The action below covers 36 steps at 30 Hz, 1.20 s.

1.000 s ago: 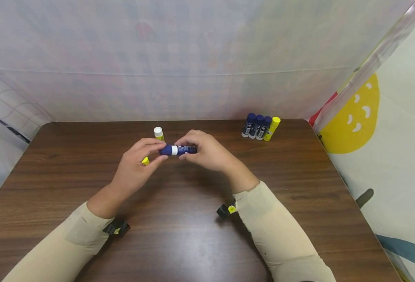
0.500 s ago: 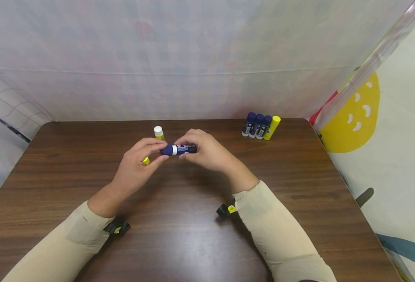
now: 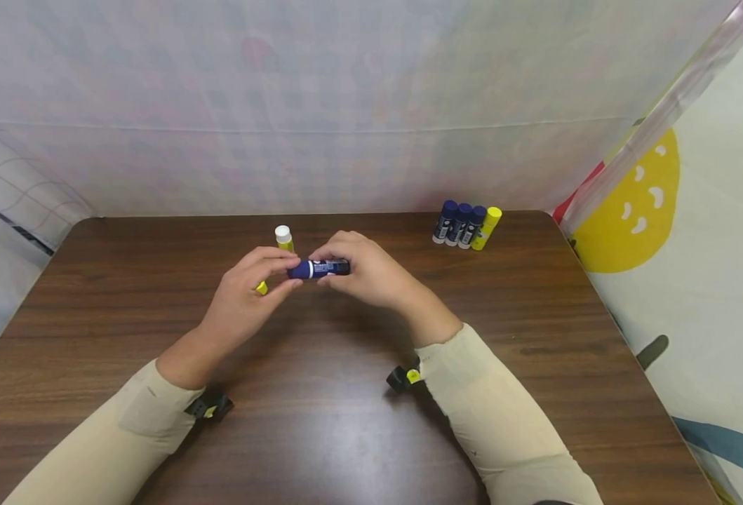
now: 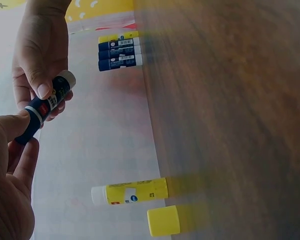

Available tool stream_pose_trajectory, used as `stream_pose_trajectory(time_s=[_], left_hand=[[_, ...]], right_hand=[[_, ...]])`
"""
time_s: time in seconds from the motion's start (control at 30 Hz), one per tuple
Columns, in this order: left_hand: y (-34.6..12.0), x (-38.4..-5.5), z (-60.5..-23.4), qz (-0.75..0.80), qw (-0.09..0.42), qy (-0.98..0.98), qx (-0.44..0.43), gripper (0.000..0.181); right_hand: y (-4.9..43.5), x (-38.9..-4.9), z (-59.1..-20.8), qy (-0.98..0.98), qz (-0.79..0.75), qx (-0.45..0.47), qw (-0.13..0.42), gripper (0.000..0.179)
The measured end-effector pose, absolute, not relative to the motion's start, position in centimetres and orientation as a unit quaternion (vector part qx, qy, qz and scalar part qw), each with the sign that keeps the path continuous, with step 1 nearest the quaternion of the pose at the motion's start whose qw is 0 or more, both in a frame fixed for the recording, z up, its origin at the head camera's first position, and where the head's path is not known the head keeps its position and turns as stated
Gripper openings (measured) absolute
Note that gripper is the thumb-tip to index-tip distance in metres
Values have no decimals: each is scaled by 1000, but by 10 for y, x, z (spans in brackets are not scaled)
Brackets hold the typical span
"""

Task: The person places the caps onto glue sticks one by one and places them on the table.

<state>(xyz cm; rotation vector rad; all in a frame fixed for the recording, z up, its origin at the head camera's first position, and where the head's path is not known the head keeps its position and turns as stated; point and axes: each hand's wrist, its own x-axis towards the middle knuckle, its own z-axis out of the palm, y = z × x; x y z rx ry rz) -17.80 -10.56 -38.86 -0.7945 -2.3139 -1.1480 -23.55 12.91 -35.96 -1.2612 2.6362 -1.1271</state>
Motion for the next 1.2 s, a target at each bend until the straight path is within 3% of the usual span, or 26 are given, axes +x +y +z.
stream_pose_trajectory(time_s=[1.2], left_hand=[[-108,-175,-386,-446,201,-831,-264,31]], right_hand=[[121,-226,-355,854,-328,-401,-47,30]])
